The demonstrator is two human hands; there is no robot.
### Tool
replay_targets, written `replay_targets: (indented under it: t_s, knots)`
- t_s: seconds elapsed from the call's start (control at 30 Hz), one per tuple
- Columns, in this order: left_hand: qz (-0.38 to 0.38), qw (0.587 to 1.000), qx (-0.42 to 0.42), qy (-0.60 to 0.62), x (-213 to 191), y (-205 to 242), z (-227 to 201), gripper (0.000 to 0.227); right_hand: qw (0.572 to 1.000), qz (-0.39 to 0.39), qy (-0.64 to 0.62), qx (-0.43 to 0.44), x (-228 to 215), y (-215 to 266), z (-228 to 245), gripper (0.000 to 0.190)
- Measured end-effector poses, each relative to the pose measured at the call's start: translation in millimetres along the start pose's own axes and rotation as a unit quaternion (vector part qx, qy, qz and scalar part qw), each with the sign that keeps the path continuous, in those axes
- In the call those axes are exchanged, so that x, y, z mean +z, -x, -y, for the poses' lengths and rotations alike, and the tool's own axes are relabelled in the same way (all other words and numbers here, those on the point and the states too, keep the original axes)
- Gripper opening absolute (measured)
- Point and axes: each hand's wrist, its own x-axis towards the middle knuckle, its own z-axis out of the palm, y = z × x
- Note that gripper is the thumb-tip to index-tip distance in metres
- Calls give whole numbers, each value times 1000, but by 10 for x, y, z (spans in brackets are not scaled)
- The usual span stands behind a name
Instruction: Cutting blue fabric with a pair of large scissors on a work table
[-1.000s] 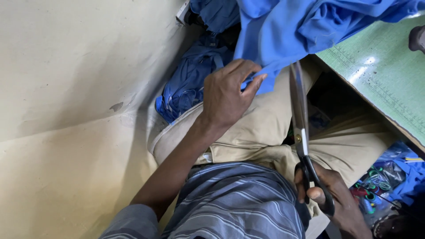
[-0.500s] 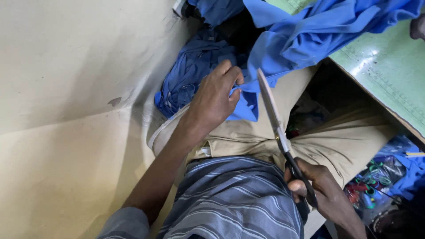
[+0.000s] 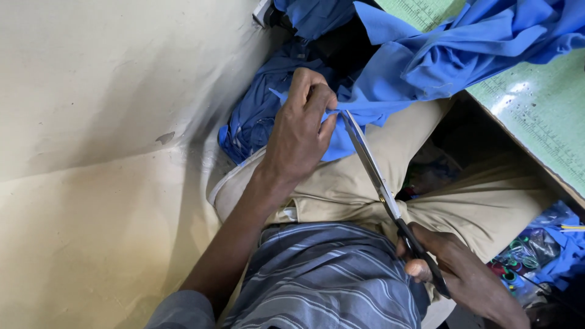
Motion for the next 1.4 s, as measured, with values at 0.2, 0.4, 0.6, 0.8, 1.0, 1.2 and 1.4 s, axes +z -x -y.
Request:
replay_targets:
  t_s: [0.2, 0.4, 0.6, 0.8, 1.0, 1.2, 1.4]
  knots:
    - [30, 996, 70, -43, -77, 6, -30, 32, 1000, -2, 14, -26, -22, -62, 53, 66]
    - [-11, 981, 148, -121, -102, -10, -43, 21, 999, -16, -6, -49, -127, -37, 264, 70]
    - [-35, 979, 187, -70, -92, -10, -69, 16, 998, -43, 16, 45, -105, 5, 220, 65]
    - [-35, 976, 199, -87, -155, -7, -77, 13, 986, -69, 116, 99, -87, 28, 189, 56]
    - [-40, 986, 162, -28, -154, -45, -115, 23, 981, -91, 135, 109, -114, 25, 126, 48]
    - [-40, 993, 112, 14, -161, -34, -116, 27, 980, -132, 133, 64, -101, 38, 20, 44]
    - [9, 997, 66, 30, -198, -66, -81, 31, 988, -121, 91, 31, -127, 120, -60, 51]
